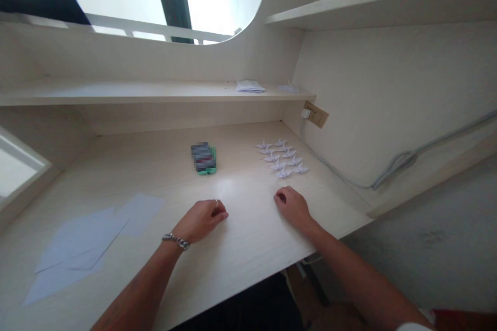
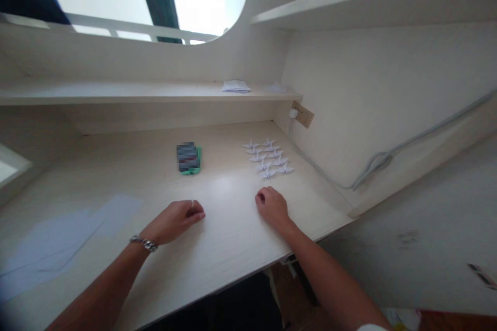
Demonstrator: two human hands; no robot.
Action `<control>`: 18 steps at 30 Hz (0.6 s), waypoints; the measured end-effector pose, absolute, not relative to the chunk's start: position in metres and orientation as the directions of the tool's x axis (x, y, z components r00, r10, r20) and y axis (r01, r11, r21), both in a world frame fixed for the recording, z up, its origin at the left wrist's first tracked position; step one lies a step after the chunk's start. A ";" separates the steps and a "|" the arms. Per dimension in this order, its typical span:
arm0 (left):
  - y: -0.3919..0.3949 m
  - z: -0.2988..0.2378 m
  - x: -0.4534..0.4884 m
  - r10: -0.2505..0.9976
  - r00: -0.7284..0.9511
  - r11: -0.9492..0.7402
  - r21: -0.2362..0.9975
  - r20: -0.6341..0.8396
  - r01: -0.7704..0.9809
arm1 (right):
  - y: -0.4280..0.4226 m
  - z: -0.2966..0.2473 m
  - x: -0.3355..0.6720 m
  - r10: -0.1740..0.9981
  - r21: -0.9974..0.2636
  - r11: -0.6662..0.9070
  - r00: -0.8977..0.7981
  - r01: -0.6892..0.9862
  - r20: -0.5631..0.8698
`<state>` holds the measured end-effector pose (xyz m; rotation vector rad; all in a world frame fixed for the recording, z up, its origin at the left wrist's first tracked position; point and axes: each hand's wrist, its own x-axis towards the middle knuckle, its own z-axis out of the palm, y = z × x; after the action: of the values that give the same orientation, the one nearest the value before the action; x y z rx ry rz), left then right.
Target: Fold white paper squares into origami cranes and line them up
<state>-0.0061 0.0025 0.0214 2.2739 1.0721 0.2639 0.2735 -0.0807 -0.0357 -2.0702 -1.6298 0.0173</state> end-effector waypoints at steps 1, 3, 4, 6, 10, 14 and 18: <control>0.001 0.022 -0.009 0.766 0.637 -0.476 0.594 -0.082 0.649 | -0.079 -0.035 0.256 0.941 -0.374 -0.070 0.185 0.925 0.282; -0.003 0.021 -0.021 0.794 0.602 -0.450 0.586 -0.082 0.674 | -0.070 -0.033 0.221 0.962 -0.343 0.068 0.029 0.937 0.271; -0.004 0.020 -0.031 0.820 0.568 -0.432 0.580 -0.065 0.690 | -0.064 -0.032 0.204 0.964 -0.329 0.121 -0.031 0.936 0.266; -0.005 0.017 -0.059 0.897 0.441 -0.349 0.550 -0.040 0.759 | -0.048 -0.030 0.174 0.959 -0.313 0.199 -0.119 0.929 0.258; 0.002 0.015 -0.132 0.999 0.043 -0.051 0.375 0.030 0.925 | -0.023 -0.029 0.131 0.954 -0.317 0.254 -0.183 0.914 0.237; 0.021 0.017 -0.184 0.992 -0.118 0.106 0.242 0.036 0.964 | -0.017 -0.031 0.122 0.960 -0.351 0.240 -0.169 0.905 0.222; 0.038 0.018 -0.212 0.976 -0.215 0.205 0.200 0.027 0.958 | -0.020 -0.034 0.130 0.949 -0.387 0.287 -0.205 0.876 0.239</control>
<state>-0.2119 0.0384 0.0178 1.8988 2.3551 0.2636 0.1296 -0.0199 -0.0342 -1.6367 -2.1361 0.2310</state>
